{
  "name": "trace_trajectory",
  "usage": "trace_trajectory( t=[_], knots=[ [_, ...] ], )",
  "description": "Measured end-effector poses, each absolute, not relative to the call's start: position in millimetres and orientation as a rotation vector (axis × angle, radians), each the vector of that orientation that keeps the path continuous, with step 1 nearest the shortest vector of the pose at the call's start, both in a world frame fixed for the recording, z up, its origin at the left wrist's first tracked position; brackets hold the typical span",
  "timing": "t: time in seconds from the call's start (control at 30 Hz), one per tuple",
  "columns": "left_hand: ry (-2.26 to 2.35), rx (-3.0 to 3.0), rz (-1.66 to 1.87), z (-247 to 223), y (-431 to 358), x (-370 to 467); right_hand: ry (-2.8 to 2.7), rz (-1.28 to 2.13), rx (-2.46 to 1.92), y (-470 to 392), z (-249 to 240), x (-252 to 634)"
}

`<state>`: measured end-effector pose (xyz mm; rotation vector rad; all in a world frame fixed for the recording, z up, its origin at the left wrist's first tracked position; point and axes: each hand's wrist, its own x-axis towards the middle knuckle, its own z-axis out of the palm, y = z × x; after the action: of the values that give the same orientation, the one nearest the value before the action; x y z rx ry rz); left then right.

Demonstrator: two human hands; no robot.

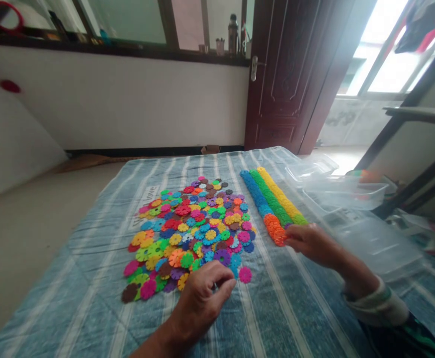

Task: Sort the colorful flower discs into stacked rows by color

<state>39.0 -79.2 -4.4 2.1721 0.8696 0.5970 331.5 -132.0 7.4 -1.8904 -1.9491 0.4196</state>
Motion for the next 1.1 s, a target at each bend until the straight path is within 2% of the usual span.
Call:
trace_trajectory(
  t=[0.13,0.37,0.5,0.63,0.83,1.1],
  knots=[
    [0.856,2.226,0.596,-6.3,-78.4,39.0,-1.933,0.432,-1.959,-127.0,-1.7,338.3],
    [0.923,2.275,0.652,-0.7,-66.5,31.0,-1.925,0.250,-2.084,-121.7,-12.4,333.7],
    [1.146,2.304,0.738,13.6,-37.2,11.2,-1.893,0.170,-2.146,-124.5,-10.3,330.2],
    [1.552,2.369,0.758,24.7,7.2,-27.3,-1.910,0.130,-2.143,-129.7,-13.8,325.7],
    [2.097,2.321,0.337,22.8,46.3,-81.7,-1.939,0.185,-2.072,-132.3,-31.8,326.7],
    [2.123,2.230,0.124,14.3,51.4,-85.5,-1.960,0.226,-2.114,-132.5,-38.3,331.4]
  ],
)
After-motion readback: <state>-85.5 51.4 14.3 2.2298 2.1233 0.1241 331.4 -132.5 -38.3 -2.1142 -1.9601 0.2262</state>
